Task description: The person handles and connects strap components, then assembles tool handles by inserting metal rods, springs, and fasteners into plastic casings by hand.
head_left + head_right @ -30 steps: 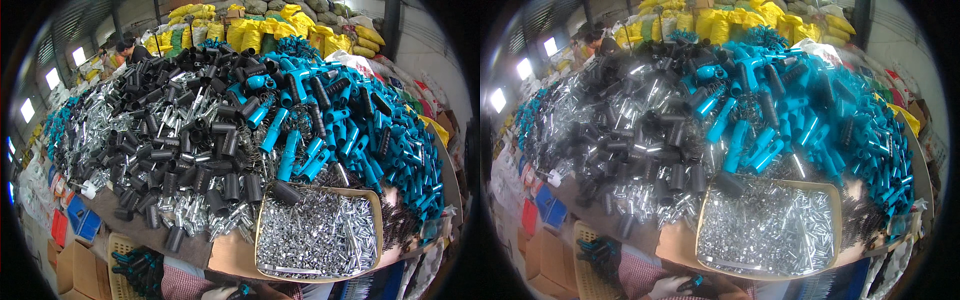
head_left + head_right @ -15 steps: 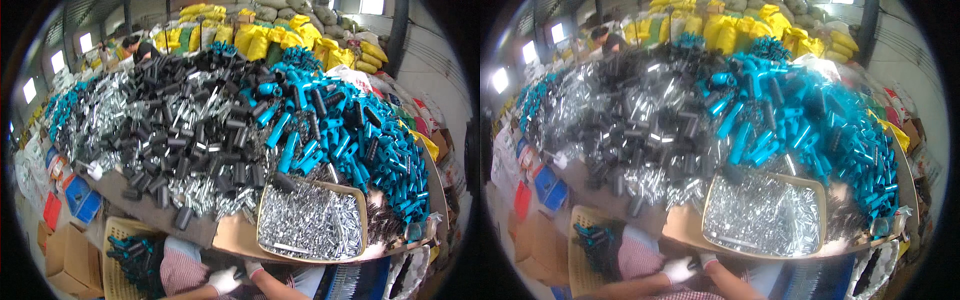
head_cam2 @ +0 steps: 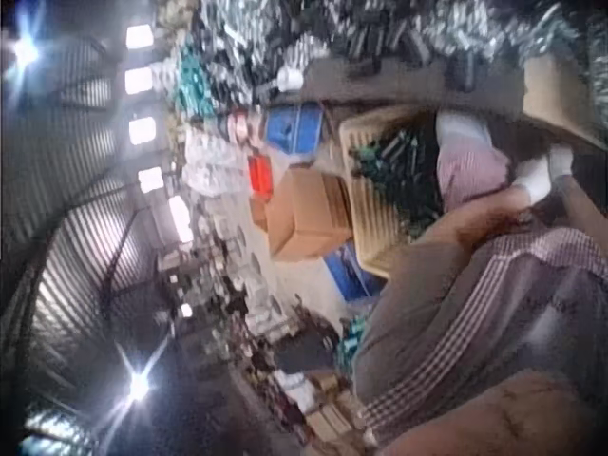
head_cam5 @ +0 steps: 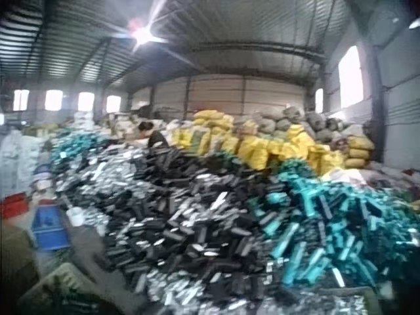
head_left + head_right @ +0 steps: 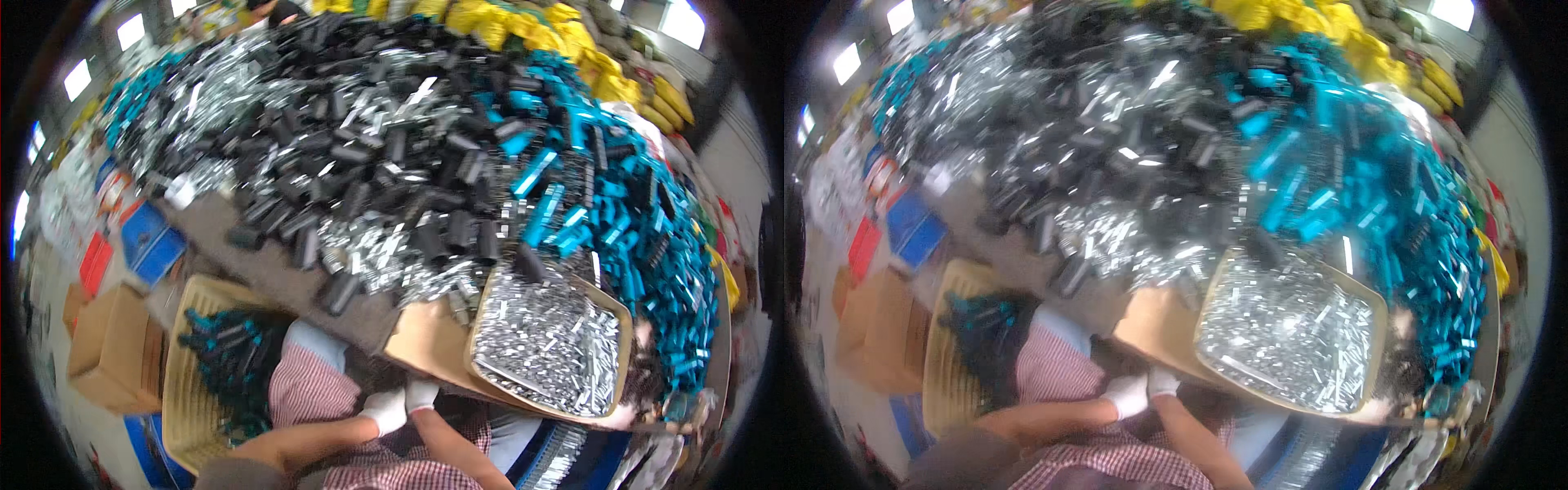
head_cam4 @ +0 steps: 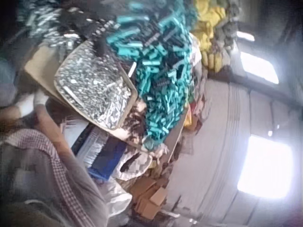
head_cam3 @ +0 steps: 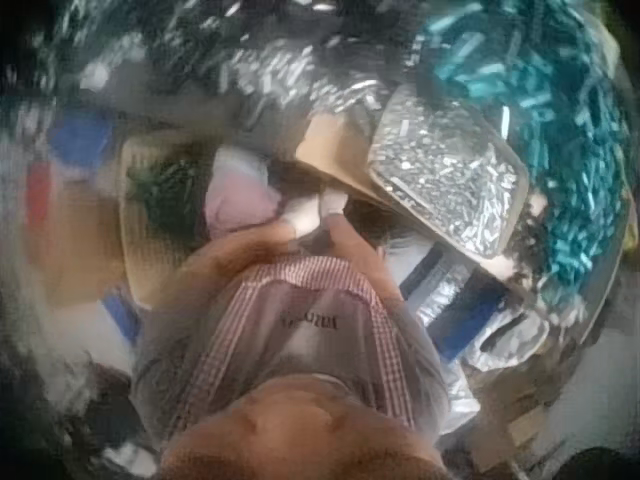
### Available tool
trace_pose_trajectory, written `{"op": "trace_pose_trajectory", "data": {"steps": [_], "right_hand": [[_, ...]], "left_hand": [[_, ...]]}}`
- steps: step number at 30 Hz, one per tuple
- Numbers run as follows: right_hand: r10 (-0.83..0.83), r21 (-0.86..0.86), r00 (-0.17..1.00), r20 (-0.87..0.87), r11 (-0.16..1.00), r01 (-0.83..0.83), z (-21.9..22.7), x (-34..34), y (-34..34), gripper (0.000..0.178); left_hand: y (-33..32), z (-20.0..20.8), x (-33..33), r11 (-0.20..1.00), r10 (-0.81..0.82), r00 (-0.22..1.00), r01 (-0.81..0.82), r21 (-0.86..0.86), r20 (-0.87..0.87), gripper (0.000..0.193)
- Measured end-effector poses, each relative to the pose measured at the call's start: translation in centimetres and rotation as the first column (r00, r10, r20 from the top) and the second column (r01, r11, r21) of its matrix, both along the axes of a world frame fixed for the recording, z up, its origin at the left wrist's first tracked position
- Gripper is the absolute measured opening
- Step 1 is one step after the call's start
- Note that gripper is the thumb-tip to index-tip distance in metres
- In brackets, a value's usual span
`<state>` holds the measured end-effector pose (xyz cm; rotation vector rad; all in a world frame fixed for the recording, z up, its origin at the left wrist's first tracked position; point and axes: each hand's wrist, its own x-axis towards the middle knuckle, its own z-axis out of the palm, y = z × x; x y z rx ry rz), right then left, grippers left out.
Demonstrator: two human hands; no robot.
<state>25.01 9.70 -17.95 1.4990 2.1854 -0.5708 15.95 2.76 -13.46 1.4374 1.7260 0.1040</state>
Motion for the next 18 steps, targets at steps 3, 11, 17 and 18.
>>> {"op": "trace_pose_trajectory", "data": {"steps": [3, 11, 17, 18], "right_hand": [[0.123, -0.105, 0.991, 0.054, 0.988, -0.117, 2.0, 0.3, 1.0, 0.036], [-0.218, 0.028, 0.969, -0.117, 0.975, 0.222, 10.2, 12.6, 2.4, 0.057], [-0.011, 0.392, 0.977, 0.212, 0.917, -0.075, 15.9, 17.5, -3.7, 0.057], [-0.006, 0.391, 0.976, 0.217, 0.917, -0.081, 15.9, 17.6, -4.0, 0.057]], "left_hand": [[0.4, -2.2, -0.2, 0.997, -0.051, 0.998, 0.049, 0.057, 0.027, 0.037], [-6.1, 20.2, -14.6, 0.909, 0.036, 0.993, -0.08, 0.408, 0.114, 0.054], [-21.2, 31.3, -24.0, 0.607, 0.657, 0.711, -0.695, 0.384, 0.249, 0.055], [-22.6, 30.9, -24.5, 0.566, 0.673, 0.711, -0.672, 0.477, 0.202, 0.054]]}}
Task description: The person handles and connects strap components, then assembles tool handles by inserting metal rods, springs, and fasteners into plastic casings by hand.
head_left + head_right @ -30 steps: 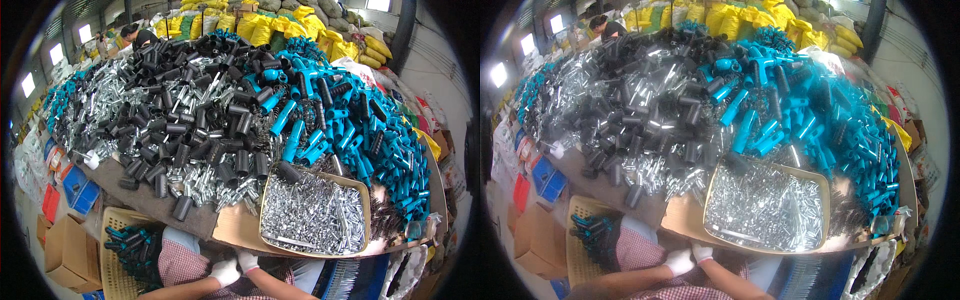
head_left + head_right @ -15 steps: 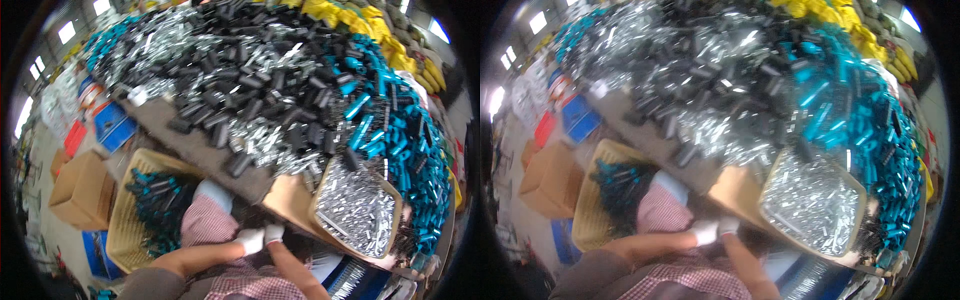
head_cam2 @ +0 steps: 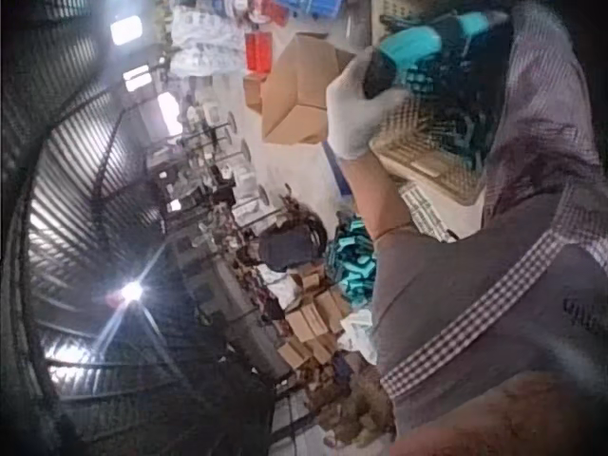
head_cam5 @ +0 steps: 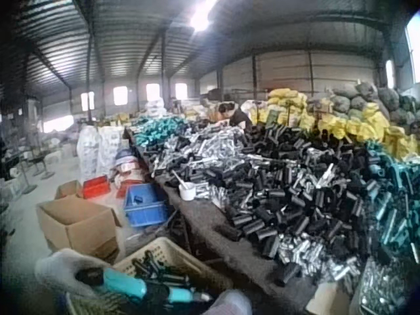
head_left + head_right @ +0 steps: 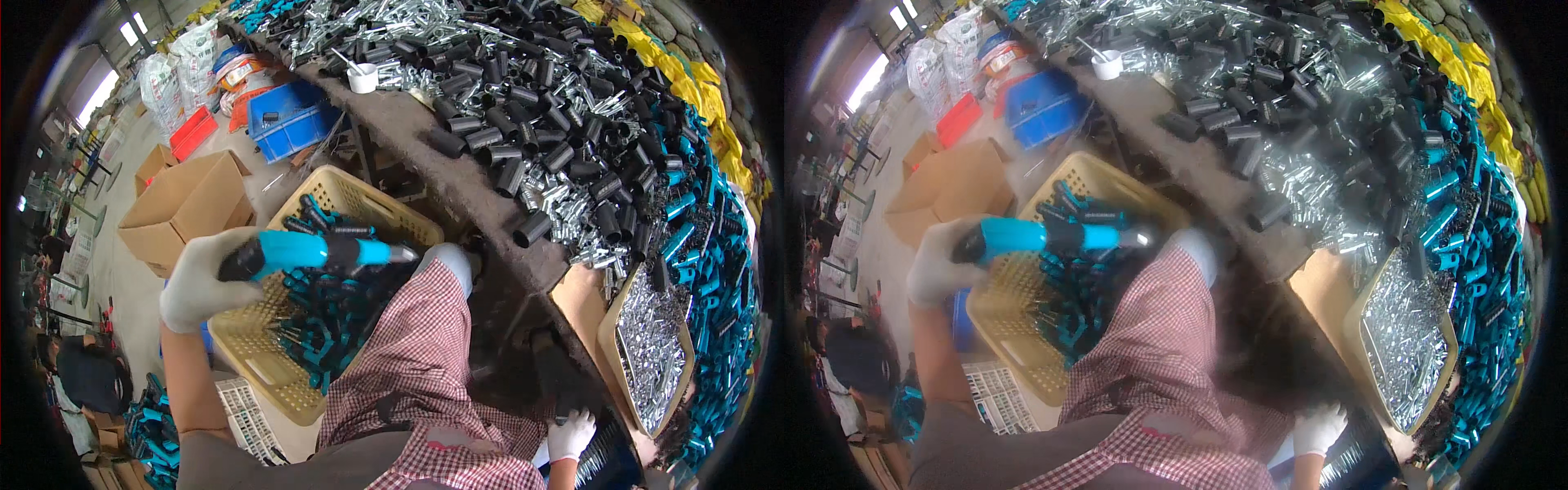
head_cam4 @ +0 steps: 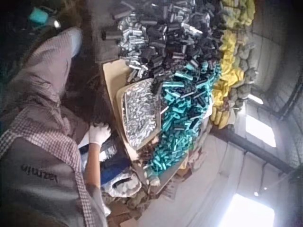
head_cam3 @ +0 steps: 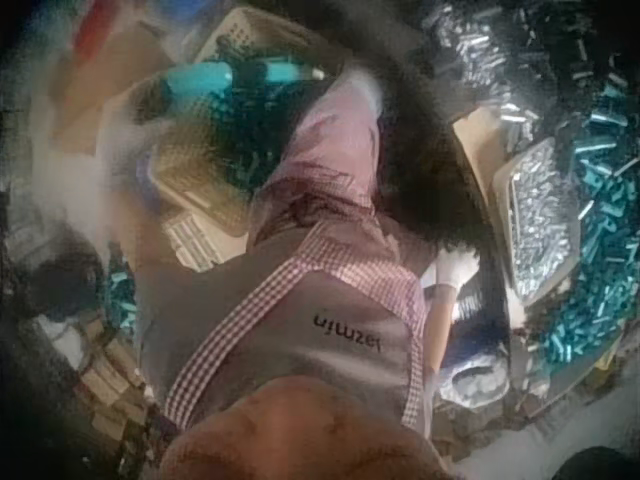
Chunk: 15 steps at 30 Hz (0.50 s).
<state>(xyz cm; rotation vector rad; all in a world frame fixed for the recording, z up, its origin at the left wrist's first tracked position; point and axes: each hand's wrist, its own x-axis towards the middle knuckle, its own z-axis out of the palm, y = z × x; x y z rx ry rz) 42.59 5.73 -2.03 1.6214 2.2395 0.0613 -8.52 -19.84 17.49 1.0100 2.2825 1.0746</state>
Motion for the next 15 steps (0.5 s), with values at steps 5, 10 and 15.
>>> {"op": "trace_pose_trajectory", "data": {"steps": [5, 10, 15], "right_hand": [[0.029, -0.007, 0.997, -0.074, 1.0, -0.029, -1.0, 1.0, -0.9, 0.037], [-0.174, 0.025, 0.839, -0.516, 0.976, 0.218, -2.4, 3.2, -0.7, 0.027], [-0.418, -0.31, 0.176, -0.891, 0.845, 0.436, -3.1, 9.0, -0.1, 0.021]], "left_hand": [[-2.1, -3.4, -1.1, 0.995, 0.097, 0.991, -0.097, 0.003, -0.091, 0.051], [-4.1, -10.8, -2.9, 0.886, 0.101, 0.936, -0.239, -0.398, -0.338, 0.042], [-5.3, -27.8, -2.4, 0.65, 0.341, 0.823, -0.556, -0.518, -0.455, 0.052]]}}
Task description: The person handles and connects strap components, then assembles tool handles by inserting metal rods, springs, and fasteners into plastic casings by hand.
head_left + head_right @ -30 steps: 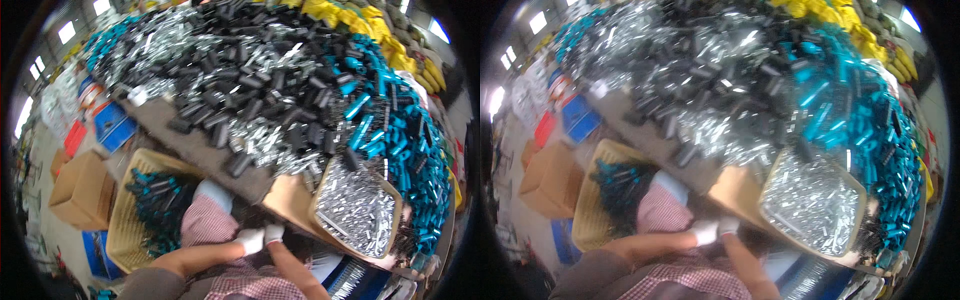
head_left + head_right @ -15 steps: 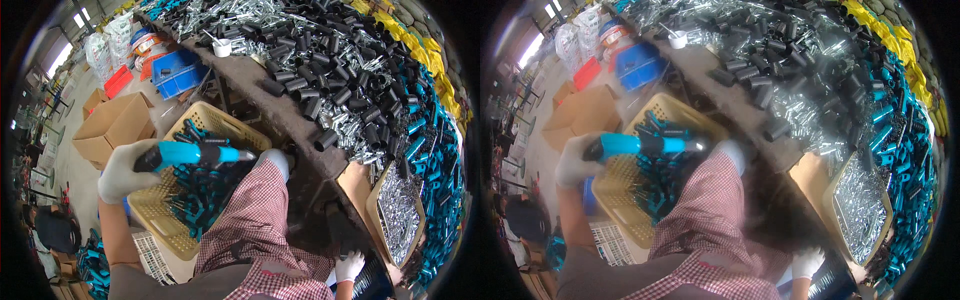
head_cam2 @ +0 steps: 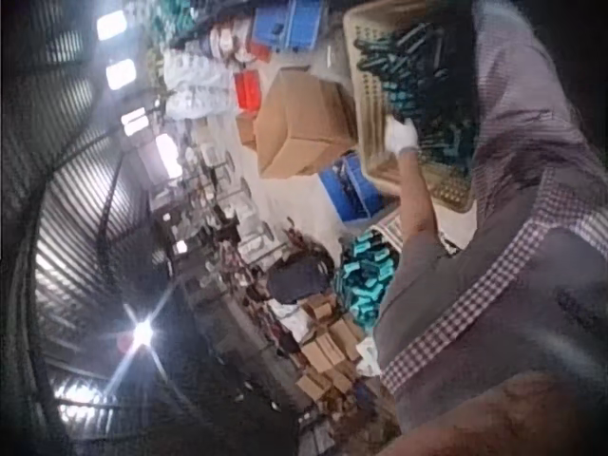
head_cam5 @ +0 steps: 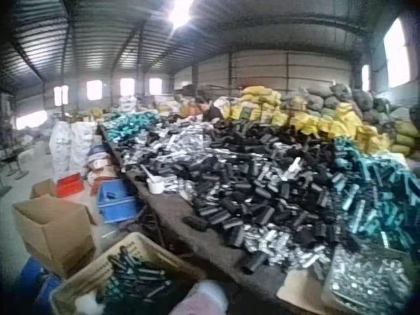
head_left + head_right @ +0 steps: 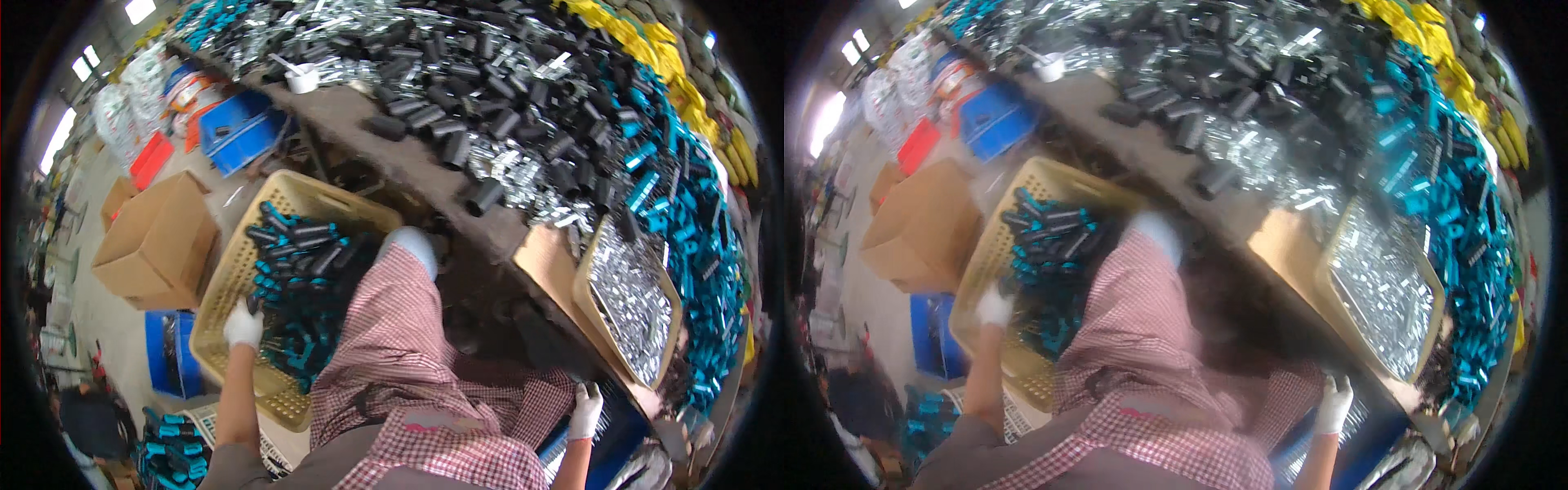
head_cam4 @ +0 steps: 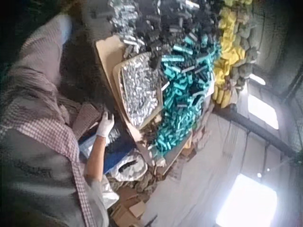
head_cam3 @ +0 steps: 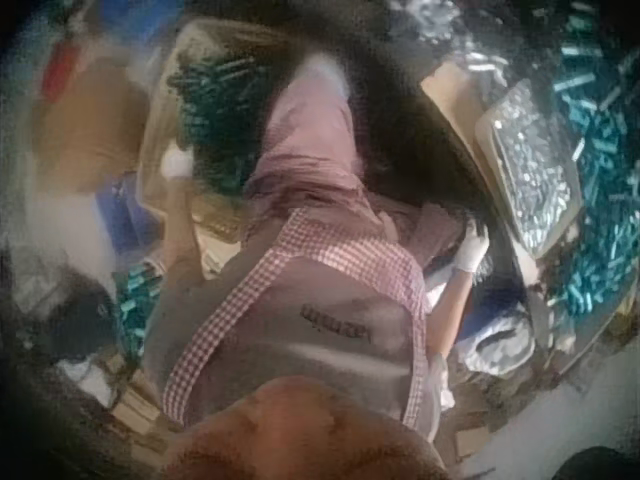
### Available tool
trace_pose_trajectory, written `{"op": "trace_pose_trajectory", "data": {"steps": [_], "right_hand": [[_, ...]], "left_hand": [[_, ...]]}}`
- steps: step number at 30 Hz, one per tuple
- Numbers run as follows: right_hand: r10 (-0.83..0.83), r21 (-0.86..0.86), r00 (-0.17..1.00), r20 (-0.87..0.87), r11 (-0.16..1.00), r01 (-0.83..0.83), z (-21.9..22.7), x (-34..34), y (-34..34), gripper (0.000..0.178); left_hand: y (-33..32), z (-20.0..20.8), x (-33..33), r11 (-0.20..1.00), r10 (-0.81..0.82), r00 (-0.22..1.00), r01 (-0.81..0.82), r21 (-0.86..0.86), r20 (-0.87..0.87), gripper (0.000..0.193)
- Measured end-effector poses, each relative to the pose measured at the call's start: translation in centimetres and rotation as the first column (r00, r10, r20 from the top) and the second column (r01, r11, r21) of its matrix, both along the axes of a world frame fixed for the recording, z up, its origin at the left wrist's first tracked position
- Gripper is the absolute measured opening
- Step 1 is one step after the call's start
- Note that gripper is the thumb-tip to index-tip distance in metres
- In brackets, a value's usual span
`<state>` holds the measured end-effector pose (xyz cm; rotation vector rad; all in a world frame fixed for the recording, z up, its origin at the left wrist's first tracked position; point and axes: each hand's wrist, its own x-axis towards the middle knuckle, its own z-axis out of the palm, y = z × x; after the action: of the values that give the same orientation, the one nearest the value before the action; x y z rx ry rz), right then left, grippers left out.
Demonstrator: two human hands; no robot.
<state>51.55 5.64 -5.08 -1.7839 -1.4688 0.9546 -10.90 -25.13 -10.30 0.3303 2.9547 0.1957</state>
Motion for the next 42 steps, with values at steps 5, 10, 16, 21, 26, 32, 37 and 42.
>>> {"op": "trace_pose_trajectory", "data": {"steps": [5, 10, 16, 21, 26, 32, 37, 42], "right_hand": [[-0.272, -0.169, 0.785, -0.557, 0.962, 0.213, 2.7, 3.4, -2.1, 0.031], [-0.227, -0.061, 0.597, -0.77, 0.957, 0.285, 2.3, 7.5, -5.3, 0.033], [-0.316, -0.182, 0.814, -0.487, 0.949, 0.259, 2.1, 9.5, -8.0, 0.031], [-0.179, -0.022, 0.945, 0.273, 0.981, 0.192, 0.0, 4.1, -5.2, 0.049], [-0.048, -0.105, 0.845, 0.533, 0.987, 0.122, 0.6, 0.4, -1.2, 0.043], [-0.225, 0.388, 0.927, -0.301, 0.859, 0.334, 1.8, 1.1, 1.4, 0.024], [-0.395, 0.343, 0.851, -0.346, 0.791, 0.506, -5.8, 2.1, 3.6, 0.025], [-0.178, 0.11, 0.682, 0.709, 0.984, 0.142, -12.0, 9.1, 7.9, 0.04]], "left_hand": [[1.2, -6.8, 4.2, 0.897, -0.389, 0.732, 0.44, 0.047, 0.559, 0.044], [9.4, 3.4, 2.5, 0.678, -0.66, 0.751, 0.58, 0.452, 0.028, 0.034], [18.8, 8.6, 8.7, 0.478, -0.83, 0.554, 0.766, 0.43, -0.065, 0.046], [19.5, 2.7, 6.2, 0.603, -0.698, 0.699, 0.459, 0.653, 0.153, 0.057], [21.5, 3.0, 7.2, 0.615, -0.674, 0.728, 0.461, 0.64, 0.124, 0.026], [22.4, 1.5, 2.3, 0.407, -0.551, 0.83, 0.172, 0.897, 0.091, 0.018], [24.6, 1.8, 1.9, 0.438, -0.533, 0.845, 0.233, 0.868, 0.042, 0.016], [27.1, 3.5, 4.7, 0.584, -0.515, 0.857, 0.33, 0.742, 0.024, 0.017]]}}
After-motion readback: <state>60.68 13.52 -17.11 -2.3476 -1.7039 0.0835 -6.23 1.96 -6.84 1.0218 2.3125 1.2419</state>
